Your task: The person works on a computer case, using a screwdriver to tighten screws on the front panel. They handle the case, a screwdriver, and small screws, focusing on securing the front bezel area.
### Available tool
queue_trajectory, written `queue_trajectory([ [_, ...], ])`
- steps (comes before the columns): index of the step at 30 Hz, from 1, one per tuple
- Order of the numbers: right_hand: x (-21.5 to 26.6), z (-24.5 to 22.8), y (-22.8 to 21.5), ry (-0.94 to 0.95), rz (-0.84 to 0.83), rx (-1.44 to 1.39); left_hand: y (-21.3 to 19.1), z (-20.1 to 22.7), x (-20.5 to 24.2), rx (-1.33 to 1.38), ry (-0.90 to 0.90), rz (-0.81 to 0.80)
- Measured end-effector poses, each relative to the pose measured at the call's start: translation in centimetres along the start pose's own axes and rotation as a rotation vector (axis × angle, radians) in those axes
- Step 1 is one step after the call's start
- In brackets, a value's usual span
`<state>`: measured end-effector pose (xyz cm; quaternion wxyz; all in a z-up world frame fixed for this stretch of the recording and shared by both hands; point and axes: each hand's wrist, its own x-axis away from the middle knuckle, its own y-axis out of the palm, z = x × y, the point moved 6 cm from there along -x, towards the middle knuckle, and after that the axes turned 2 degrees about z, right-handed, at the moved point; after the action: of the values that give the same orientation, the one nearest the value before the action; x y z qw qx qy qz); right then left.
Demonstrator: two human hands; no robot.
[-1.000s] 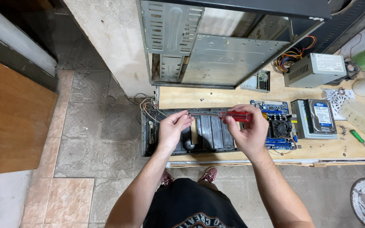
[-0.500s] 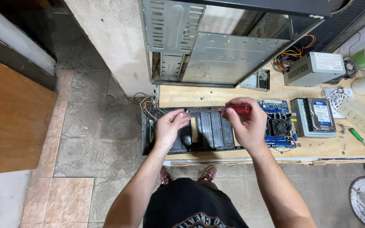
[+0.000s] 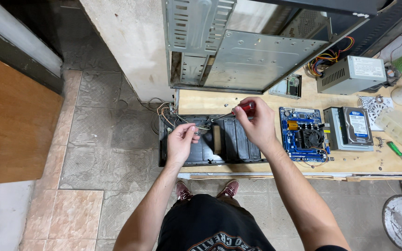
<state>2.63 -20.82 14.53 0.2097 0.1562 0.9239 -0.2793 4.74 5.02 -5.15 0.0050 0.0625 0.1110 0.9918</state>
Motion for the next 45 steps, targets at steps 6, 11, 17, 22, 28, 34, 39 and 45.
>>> queue_trajectory([
  [6, 0.1, 1.2, 1.2, 0.02, -0.019, 0.085, -0.1, 0.4, -0.3, -0.011, 0.008, -0.001],
  [11, 0.2, 1.6, 1.5, 0.037, -0.034, 0.079, 0.0, 0.2, -0.3, -0.018, 0.0, -0.01],
  [17, 0.3, 2.6, 2.0, 0.058, -0.034, 0.061, -0.1, 0.3, -0.2, -0.019, -0.009, -0.002],
  [22, 0.3, 2.7, 2.3, 0.057, -0.045, 0.066, -0.3, 0.3, 0.0, -0.019, -0.018, -0.001],
  [28, -0.5, 1.3, 2.4, 0.071, -0.11, 0.127, -0.4, 1.3, 1.1, -0.181, 0.006, -0.005],
  [34, -2.3, -1.5, 2.3, 0.068, -0.296, 0.17, 0.1, -1.2, 0.0, -1.034, 0.603, -0.017],
  [39, -3.6, -3.6, 2.7, 0.028, -0.526, 0.387, 0.0, -3.3, 0.0, -1.15, 0.643, -0.037],
  [45, -5.1, -6.0, 3.5, -0.077, -0.574, 0.641, -0.5, -5.1, -0.8, -1.18, 0.633, -0.049],
])
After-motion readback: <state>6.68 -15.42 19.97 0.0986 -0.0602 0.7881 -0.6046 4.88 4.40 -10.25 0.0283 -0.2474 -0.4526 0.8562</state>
